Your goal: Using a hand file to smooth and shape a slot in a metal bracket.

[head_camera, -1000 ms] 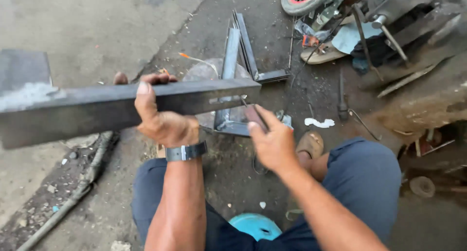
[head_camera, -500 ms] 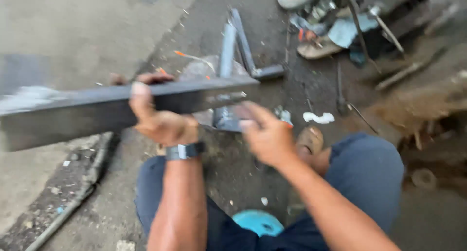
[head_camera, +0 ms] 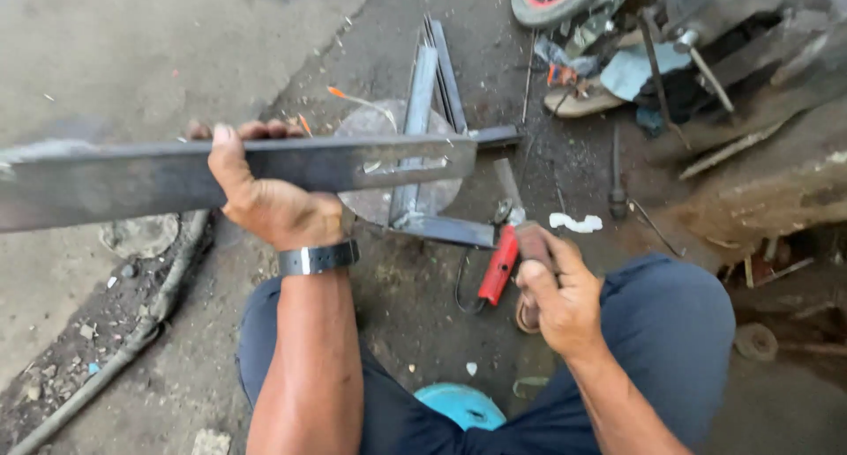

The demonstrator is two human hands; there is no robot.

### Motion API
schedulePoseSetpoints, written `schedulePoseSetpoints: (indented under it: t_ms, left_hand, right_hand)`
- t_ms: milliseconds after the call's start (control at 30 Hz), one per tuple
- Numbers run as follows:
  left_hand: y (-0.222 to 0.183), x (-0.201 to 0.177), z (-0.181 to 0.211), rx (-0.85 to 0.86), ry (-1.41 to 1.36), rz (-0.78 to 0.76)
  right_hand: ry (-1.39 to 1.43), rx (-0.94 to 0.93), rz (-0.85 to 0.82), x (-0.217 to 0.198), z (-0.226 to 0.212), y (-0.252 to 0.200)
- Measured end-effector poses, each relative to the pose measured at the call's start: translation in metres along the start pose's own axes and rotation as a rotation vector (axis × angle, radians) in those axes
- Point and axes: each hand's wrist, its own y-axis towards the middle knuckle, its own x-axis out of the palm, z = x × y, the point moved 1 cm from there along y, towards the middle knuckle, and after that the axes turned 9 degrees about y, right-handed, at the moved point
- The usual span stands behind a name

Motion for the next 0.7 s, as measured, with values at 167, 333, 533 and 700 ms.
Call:
schedulePoseSetpoints:
  t_ms: [167,333,533,700]
  left_hand:
    - [0.008,-0.012,-0.011,-0.12,0.0,0.111]
    - [0.013,-0.016,-0.018,-0.192,-0.002,0.144]
    - [0.012,-0.016,-0.017,-0.207,0.018,0.145]
    - [0.015,-0.02,-0.019,-0.218,0.018,0.152]
  right_hand:
    - [0.023,-0.092,-0.181,0.043,-0.003,0.018]
    - [-0.189,-0.278,-0.262,0.089,-0.004,0.026]
    - [-0.523,-0.171,-0.233,0.111,-0.005,0.027]
    - [-0.539,-0.252,-0.274,0.124,-0.016,0.034]
